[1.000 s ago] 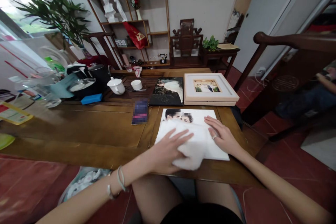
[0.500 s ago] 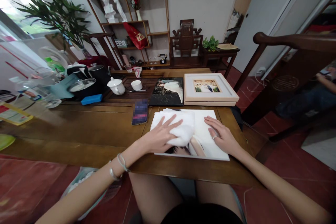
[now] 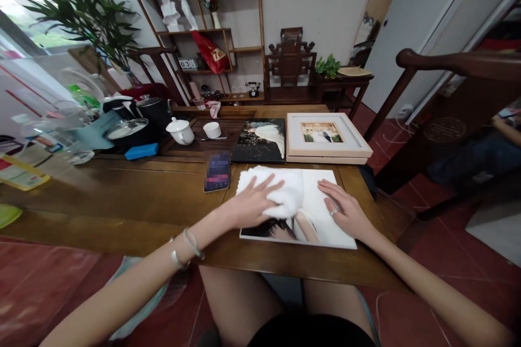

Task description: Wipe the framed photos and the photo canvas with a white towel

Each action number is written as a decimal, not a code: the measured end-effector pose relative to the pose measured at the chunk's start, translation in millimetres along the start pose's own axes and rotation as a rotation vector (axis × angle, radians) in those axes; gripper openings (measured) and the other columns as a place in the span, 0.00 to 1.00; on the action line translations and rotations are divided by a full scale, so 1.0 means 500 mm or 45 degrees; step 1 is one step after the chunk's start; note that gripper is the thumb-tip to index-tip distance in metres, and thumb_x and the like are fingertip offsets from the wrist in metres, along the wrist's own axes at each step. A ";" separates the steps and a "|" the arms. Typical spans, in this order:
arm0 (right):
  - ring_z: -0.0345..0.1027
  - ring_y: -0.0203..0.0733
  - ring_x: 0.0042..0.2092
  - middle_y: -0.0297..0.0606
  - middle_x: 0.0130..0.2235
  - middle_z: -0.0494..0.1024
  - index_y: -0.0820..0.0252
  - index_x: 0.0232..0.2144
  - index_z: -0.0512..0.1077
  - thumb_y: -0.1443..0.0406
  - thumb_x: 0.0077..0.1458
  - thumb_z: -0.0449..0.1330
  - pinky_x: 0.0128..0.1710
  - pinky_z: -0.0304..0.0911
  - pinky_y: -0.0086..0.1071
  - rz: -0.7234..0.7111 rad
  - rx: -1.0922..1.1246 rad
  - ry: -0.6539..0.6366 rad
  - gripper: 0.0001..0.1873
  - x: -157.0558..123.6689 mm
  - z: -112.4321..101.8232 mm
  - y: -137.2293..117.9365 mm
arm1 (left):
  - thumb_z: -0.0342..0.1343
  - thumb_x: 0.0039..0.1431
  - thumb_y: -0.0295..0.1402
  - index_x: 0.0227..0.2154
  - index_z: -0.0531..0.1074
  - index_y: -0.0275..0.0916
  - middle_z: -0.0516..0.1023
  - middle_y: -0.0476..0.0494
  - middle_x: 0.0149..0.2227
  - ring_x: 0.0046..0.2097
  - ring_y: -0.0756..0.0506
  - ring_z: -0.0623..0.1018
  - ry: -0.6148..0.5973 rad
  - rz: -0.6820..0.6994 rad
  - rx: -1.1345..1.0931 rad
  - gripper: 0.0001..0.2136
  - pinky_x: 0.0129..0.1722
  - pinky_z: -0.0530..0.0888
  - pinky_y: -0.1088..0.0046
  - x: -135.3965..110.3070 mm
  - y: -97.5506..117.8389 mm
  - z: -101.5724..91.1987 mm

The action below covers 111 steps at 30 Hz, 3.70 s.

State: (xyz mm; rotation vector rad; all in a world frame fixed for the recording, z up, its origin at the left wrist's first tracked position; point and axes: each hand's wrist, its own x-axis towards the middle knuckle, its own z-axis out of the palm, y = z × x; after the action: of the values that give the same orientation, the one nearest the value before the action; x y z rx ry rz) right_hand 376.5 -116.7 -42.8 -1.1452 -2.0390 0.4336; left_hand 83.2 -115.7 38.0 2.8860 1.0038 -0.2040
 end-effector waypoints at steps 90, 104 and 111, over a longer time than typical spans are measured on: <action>0.58 0.52 0.61 0.42 0.58 0.69 0.52 0.55 0.68 0.66 0.57 0.52 0.59 0.54 0.55 0.006 0.099 -0.064 0.22 0.000 -0.010 0.002 | 0.52 0.60 0.32 0.43 0.79 0.39 0.66 0.36 0.61 0.59 0.23 0.66 0.402 -0.426 0.394 0.13 0.50 0.70 0.41 0.106 0.275 0.046; 0.58 0.50 0.61 0.43 0.56 0.70 0.53 0.53 0.69 0.65 0.61 0.49 0.59 0.55 0.54 -0.013 0.036 -0.021 0.20 0.002 -0.004 -0.002 | 0.52 0.60 0.35 0.42 0.78 0.41 0.56 0.38 0.65 0.65 0.27 0.56 0.367 -0.070 0.240 0.12 0.56 0.63 0.42 0.024 0.283 0.054; 0.59 0.50 0.61 0.45 0.56 0.71 0.55 0.52 0.69 0.65 0.61 0.50 0.59 0.56 0.53 -0.021 -0.022 -0.002 0.19 0.000 0.000 0.002 | 0.56 0.50 0.29 0.46 0.75 0.40 0.59 0.43 0.65 0.66 0.37 0.56 0.250 -0.070 -0.105 0.18 0.62 0.58 0.53 0.074 0.073 0.010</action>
State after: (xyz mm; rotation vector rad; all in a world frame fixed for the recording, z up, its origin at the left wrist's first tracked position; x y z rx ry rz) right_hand 377.3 -116.0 -43.4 -1.1380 -2.0554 0.4098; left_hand 134.1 -122.0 28.8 2.8480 1.0946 0.1173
